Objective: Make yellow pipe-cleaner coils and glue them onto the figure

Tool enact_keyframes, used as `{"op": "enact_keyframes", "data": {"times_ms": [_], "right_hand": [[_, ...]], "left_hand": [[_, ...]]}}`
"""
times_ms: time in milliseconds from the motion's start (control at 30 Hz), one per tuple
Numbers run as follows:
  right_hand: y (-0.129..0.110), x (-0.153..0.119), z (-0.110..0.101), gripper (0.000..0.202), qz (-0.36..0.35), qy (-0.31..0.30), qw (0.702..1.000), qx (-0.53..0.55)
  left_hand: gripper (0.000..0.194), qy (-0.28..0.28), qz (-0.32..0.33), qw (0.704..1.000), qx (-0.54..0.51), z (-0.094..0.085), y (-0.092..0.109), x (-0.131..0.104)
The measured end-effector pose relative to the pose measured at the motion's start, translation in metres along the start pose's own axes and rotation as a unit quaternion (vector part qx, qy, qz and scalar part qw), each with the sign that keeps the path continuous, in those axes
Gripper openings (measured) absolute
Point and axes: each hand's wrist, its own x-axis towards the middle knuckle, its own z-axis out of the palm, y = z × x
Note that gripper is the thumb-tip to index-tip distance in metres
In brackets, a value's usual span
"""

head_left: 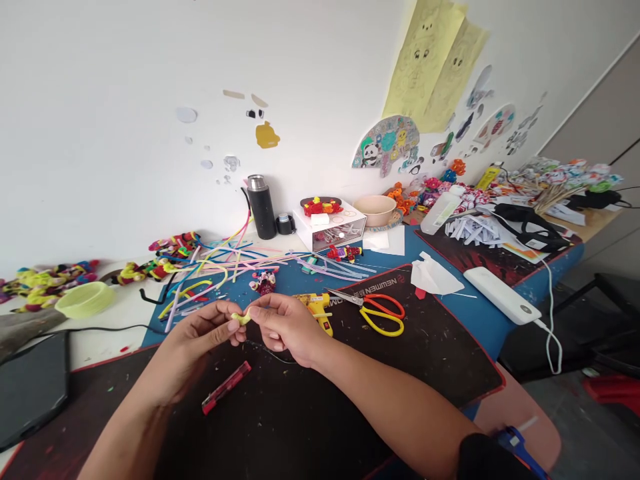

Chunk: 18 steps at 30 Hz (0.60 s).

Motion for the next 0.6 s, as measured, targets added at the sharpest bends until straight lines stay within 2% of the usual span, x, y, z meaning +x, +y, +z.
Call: {"op": "enact_keyframes", "data": {"times_ms": [233, 600], "right_hand": [[-0.0009, -0.0010, -0.0007, 0.056, 0.006, -0.016, 1.000, 0.000], [-0.0075, -0.0015, -0.0016, 0.050, 0.021, -0.037, 0.999, -0.015]], "left_hand": [[0.041, -0.002, -0.050, 0.997, -0.060, 0.0037, 0.0006, -0.0018], [0.044, 0.020, -0.061, 0.994, -0.086, 0.0034, -0.0038, 0.0010]]}}
